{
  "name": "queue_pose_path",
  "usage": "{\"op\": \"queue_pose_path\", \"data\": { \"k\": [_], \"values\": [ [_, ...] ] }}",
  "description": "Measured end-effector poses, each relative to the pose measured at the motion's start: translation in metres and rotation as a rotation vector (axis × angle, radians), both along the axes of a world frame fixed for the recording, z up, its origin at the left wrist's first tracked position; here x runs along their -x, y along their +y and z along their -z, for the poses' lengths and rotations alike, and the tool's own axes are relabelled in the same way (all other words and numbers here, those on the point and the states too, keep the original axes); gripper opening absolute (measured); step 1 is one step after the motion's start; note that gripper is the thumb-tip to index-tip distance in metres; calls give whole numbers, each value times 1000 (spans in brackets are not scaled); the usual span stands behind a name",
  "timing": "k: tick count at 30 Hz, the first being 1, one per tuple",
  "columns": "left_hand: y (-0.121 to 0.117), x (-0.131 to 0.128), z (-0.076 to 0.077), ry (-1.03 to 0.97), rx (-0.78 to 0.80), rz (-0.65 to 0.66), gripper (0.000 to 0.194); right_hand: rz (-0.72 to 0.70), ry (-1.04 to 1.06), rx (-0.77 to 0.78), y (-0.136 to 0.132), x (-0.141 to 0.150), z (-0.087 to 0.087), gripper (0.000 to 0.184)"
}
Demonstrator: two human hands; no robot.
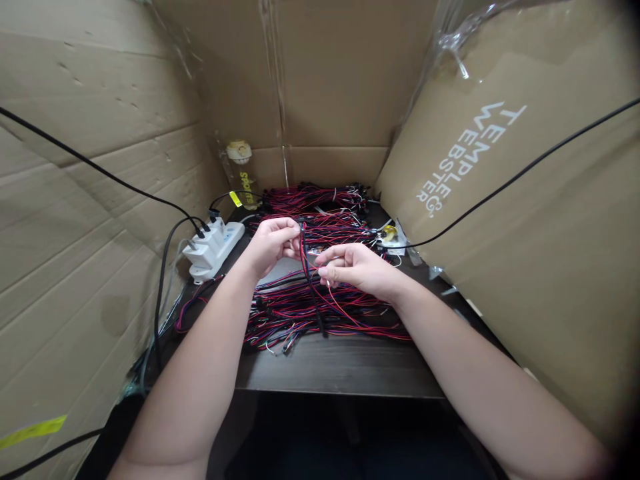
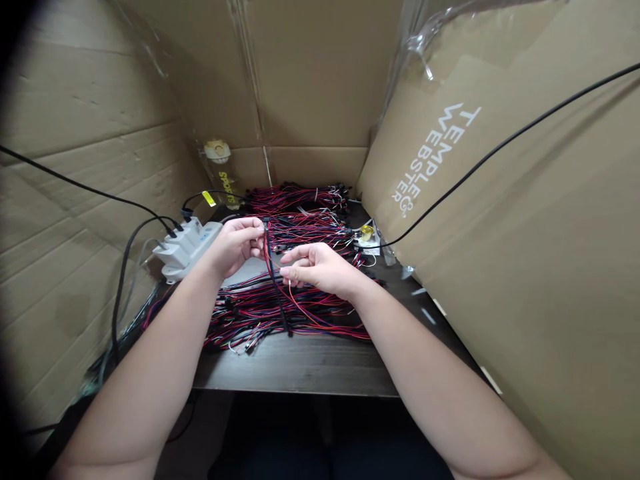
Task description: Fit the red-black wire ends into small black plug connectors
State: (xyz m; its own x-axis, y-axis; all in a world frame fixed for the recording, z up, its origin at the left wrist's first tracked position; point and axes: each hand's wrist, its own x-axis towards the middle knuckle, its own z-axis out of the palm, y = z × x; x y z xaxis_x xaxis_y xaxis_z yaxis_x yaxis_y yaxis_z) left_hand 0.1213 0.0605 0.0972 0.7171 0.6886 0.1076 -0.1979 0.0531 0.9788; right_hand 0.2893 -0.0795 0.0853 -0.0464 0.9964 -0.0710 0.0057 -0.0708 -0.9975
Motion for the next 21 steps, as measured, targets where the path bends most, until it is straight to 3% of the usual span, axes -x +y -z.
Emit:
{"op": "queue_pose_path", "data": {
  "k": [3, 8, 12, 17, 21],
  "values": [
    [1, -1, 2, -7, -10, -2, 19, -26, -4, 5, 0, -2, 0, 45],
    [0, -3, 3, 10, -87, -47, 17, -197, -56, 61, -2, -5, 1, 46],
    [-3, -6, 5, 25, -141, -66, 16, -132, -93, 14, -2, -6, 2, 41],
    [-6, -7, 7, 69, -180, -100, 15, -168, -129, -13, -1, -6, 3, 39],
    [-9, -8, 7, 32, -185, -50, 21, -171, -142, -41, 2, -7, 8, 38]
  ]
}}
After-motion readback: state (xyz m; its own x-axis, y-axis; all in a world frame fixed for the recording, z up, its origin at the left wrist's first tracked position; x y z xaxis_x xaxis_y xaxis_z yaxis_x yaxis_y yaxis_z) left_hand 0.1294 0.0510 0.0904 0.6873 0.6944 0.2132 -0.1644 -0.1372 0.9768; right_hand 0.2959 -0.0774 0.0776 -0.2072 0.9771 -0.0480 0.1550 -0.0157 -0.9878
